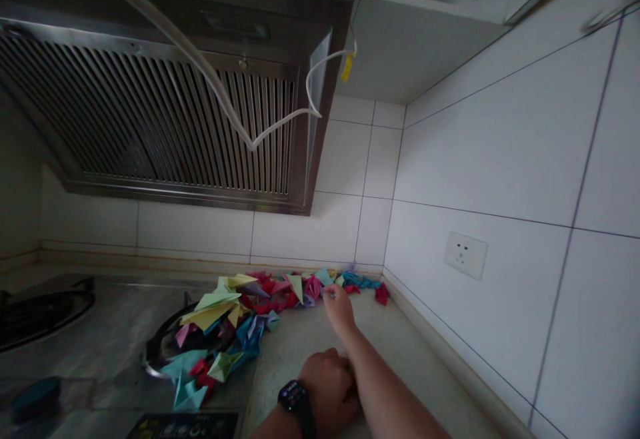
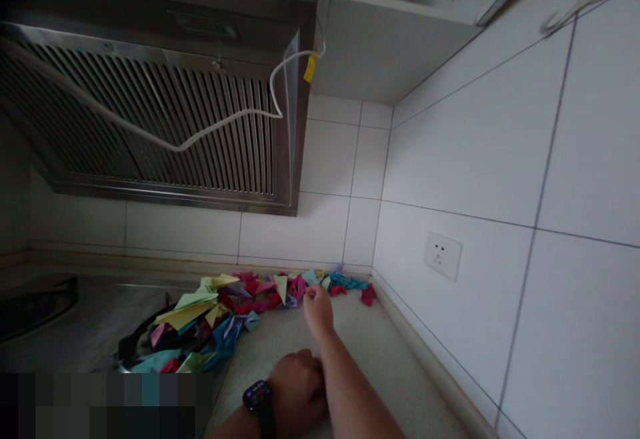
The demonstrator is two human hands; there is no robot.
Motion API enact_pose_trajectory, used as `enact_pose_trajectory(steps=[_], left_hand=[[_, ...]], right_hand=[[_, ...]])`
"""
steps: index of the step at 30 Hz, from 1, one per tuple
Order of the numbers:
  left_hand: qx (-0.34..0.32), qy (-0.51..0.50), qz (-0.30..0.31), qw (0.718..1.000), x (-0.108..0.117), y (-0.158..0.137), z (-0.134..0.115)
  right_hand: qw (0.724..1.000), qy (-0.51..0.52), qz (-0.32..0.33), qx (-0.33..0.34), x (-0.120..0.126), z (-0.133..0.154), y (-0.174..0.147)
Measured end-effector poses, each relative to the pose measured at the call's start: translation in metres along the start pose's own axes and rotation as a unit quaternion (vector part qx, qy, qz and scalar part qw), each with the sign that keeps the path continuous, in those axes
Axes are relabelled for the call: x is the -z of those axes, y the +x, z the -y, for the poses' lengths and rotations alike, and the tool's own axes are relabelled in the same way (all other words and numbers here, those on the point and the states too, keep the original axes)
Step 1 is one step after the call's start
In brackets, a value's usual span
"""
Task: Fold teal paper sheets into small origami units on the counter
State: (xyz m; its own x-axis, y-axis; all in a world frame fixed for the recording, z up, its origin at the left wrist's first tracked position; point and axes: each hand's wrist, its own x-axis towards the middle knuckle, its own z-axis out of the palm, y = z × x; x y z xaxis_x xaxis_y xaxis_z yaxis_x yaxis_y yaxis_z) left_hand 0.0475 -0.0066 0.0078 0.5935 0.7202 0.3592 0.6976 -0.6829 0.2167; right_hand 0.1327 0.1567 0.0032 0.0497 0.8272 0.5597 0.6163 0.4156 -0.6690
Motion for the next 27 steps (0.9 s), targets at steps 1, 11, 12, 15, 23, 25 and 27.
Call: enact_pose_trajectory(steps=[1,11,12,15,23,25,27], left_hand=[[0.013,-0.004,-0.014,1.0,0.0,0.0,0.0],[0.05,-0.068,-0.01,0.996,-0.006,0.004,0.004],[0.051,-0.073,-0.011,0.996,-0.006,0.004,0.004],[0.055,-0.082,-0.013,0.995,-0.005,0.005,0.005],[0.036,-0.085,0.022,0.996,-0.01,0.01,0.008],[0.027,-0.083,0.04,0.995,-0.011,0.011,0.009],[0.02,-0.088,0.048,0.995,-0.01,0.012,0.008]], right_hand=[[1.0,-0.016,-0.007,0.007,0.009,-0.01,-0.003],[0.935,-0.332,-0.076,-0.096,0.096,-0.114,0.033],[0.933,-0.335,-0.075,-0.107,0.095,-0.119,0.037],[0.93,-0.341,-0.046,-0.132,0.085,-0.129,0.048],[0.937,-0.289,-0.042,-0.192,0.067,-0.138,0.084],[0.937,-0.28,-0.045,-0.206,0.06,-0.139,0.094],[0.938,-0.277,-0.028,-0.206,0.053,-0.141,0.102]])
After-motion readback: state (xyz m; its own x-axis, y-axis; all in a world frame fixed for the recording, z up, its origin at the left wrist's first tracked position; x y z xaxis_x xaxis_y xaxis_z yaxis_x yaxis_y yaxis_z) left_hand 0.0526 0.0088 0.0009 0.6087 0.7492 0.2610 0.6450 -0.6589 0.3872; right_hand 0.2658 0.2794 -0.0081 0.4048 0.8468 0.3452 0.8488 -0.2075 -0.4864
